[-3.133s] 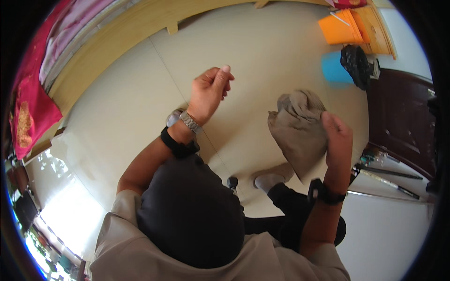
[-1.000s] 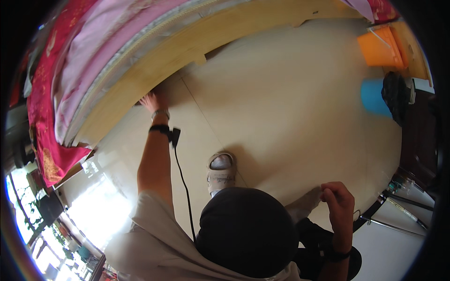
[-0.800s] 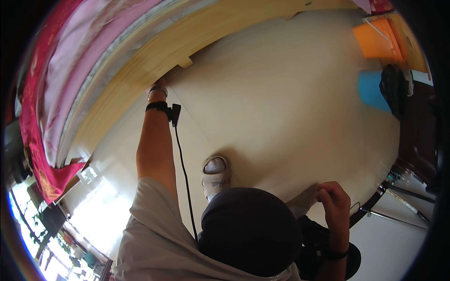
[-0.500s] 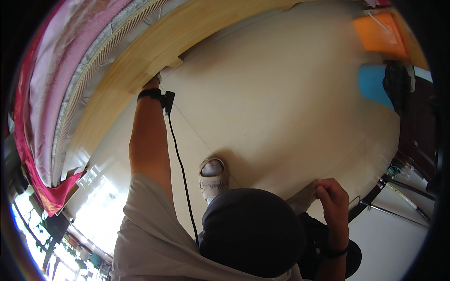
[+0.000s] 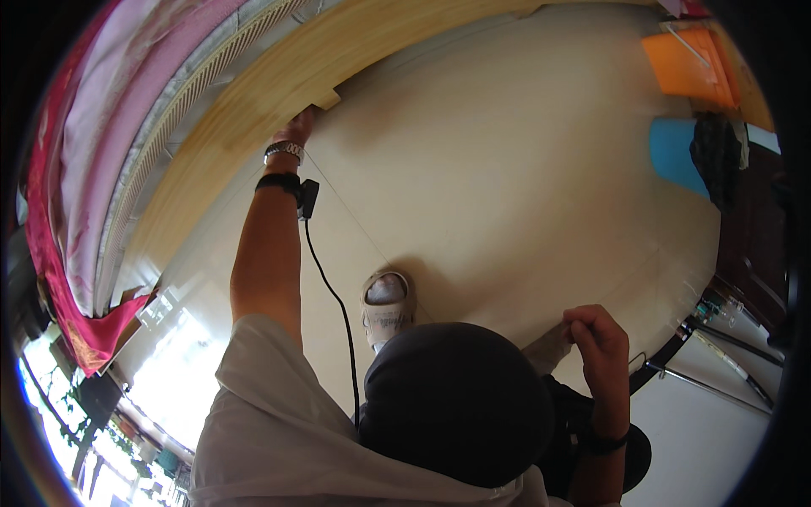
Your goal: The person wipes the tiled floor with a cloth while seated on a wheeled office chair. They move the chair to reach different areas, including under a bed, and continue wiping the floor surface.
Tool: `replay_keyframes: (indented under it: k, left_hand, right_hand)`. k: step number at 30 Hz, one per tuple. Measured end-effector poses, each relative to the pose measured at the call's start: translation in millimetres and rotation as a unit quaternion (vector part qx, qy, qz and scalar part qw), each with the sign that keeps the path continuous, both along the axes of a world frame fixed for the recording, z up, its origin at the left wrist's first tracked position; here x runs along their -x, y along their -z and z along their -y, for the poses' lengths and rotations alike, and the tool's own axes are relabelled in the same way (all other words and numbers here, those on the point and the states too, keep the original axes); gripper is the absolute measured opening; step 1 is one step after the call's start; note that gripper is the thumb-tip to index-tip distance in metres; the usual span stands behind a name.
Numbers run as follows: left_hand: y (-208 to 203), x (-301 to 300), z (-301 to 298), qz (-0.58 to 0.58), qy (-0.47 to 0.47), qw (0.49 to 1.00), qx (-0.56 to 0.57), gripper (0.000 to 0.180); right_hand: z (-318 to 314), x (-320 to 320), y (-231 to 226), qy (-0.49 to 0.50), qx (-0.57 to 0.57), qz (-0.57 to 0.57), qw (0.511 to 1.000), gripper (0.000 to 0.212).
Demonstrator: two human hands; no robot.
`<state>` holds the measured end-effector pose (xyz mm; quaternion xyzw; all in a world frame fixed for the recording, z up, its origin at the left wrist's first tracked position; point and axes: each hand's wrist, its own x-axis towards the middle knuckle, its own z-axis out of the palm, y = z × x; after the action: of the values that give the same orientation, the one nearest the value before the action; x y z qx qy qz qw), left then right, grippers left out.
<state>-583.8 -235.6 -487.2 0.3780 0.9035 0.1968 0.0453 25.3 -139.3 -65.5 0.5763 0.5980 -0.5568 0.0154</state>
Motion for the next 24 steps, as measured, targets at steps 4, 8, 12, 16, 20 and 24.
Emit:
replay_keyframes:
  k: [4, 8, 12, 16, 20, 24]
  left_hand:
    - [-30, -43, -2, 0.056, -0.116, 0.991, -0.029, 0.044]
    - [-55, -75, -1, -0.063, -0.097, 0.993, -0.017, 0.04]
    - [-63, -111, 10, -0.138, -0.08, 0.986, -0.044, 0.046]
    - [-73, -156, 21, -0.113, -0.086, 0.99, -0.019, 0.053]
    - [-93, -207, 25, -0.07, -0.044, 0.996, 0.036, 0.058]
    - [-108, -263, 22, -0.02, 0.041, 0.998, 0.051, 0.059]
  right_hand:
    - [5, -9, -4, 0.012, -0.006, -0.01, 1.0, 0.015]
    - [8, -25, -6, 0.032, -0.004, -0.021, 0.999, 0.016]
    - [11, -41, -8, 0.056, -0.01, -0.026, 0.998, 0.016]
    - [15, -51, -8, 0.056, -0.006, -0.03, 0.998, 0.016]
    - [18, -57, -9, 0.05, 0.001, -0.031, 0.998, 0.015]
    - [21, -59, -12, 0.041, -0.01, -0.037, 0.998, 0.015]
